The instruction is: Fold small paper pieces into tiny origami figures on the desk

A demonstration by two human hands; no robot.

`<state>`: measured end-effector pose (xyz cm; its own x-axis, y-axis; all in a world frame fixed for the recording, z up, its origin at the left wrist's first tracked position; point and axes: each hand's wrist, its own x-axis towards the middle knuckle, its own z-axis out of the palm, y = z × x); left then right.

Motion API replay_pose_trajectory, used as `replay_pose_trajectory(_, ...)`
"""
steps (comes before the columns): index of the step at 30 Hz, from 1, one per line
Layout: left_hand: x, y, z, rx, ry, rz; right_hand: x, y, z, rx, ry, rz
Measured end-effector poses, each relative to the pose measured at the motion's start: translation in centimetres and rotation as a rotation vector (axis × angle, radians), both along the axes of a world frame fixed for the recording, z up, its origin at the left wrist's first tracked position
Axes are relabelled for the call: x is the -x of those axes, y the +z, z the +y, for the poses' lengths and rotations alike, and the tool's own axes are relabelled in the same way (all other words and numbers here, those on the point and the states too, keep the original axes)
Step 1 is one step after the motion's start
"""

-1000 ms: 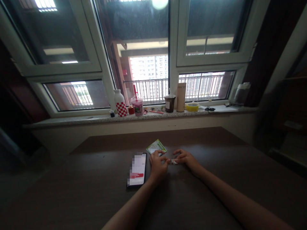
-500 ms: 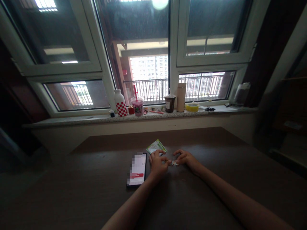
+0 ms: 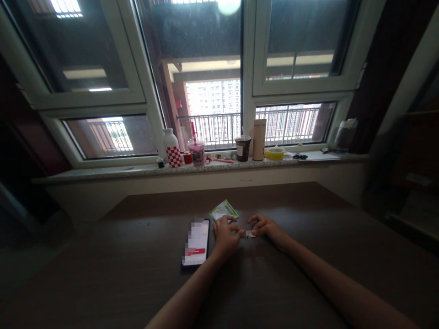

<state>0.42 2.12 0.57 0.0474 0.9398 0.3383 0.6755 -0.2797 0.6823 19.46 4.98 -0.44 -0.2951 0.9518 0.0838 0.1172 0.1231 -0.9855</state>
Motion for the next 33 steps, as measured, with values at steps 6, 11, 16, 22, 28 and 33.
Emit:
replay_pose_trajectory(6,-0.08,-0.14,-0.1,-0.018,0.044,-0.07,0.16,-0.18,-0.06,-0.047,-0.04,0.017)
replay_pose_trajectory(11,-0.13,-0.53,0.04,-0.009,0.075,-0.107,0.1,-0.47,0.21,-0.02,-0.039,0.043)
replay_pose_trajectory(16,-0.02,-0.38,0.02,0.004,0.03,-0.05,0.08,-0.28,0.13,0.025,-0.016,0.052)
replay_pose_trajectory(22,0.14,0.18,-0.16,-0.012,-0.011,-0.002,0.07,-0.31,0.04,0.024,0.008,0.062)
replay_pose_trajectory(28,-0.18,0.05,-0.38,-0.023,0.066,-0.051,-0.06,-0.24,0.06,-0.049,-0.021,0.034)
replay_pose_trajectory(33,-0.14,-0.13,-0.42,-0.02,0.075,-0.063,-0.14,-0.43,0.15,-0.058,-0.019,0.008)
